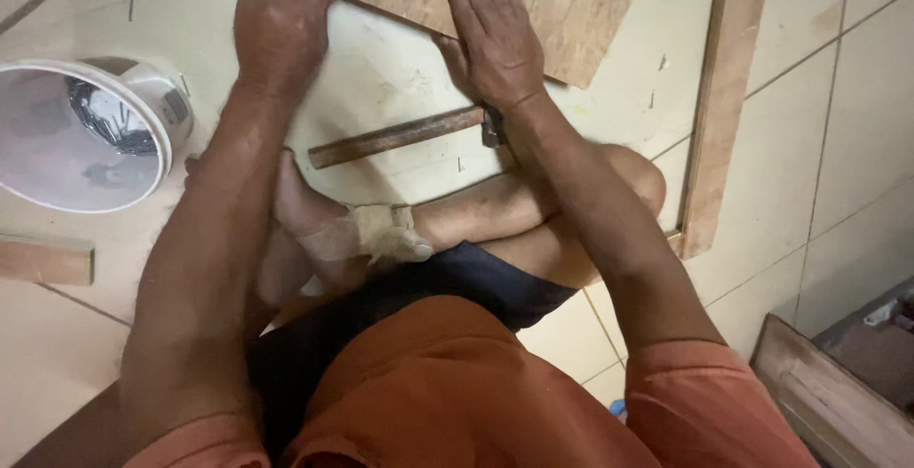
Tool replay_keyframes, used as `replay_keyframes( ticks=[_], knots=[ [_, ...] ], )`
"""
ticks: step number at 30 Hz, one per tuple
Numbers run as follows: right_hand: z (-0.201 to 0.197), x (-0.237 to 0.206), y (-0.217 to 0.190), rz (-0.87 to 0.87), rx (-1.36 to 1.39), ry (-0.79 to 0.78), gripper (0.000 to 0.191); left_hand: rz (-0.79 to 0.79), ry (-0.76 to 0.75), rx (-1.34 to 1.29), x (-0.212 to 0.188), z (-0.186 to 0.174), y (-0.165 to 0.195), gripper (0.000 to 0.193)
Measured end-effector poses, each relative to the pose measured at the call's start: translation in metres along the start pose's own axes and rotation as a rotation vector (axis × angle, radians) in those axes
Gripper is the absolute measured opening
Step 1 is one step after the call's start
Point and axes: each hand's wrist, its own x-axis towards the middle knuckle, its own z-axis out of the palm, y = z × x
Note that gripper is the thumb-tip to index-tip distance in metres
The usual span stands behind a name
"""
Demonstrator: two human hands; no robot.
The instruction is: The person sits on the floor assembling a wooden frame, hammering nails into thin wood strips using a hammer. They take nails from a bucket, position a strip against a plywood panel, and use a tape measure to measure the wood before continuing to nail.
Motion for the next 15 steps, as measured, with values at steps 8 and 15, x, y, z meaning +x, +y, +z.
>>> replay_keyframes(
  ticks=[8,15],
  knots=[
    [-0.013,0.021,-0.001,-0.062,0.069,0.004,0.074,-0.099,-0.056,-0.071,0.001,0.003,0.002,0.026],
    [-0.006,0.082,-0.051,-0.014,0.381,0.011,0.052,-0.071,-0.008,0.002,0.002,0.004,0.005,0.017]
  ],
)
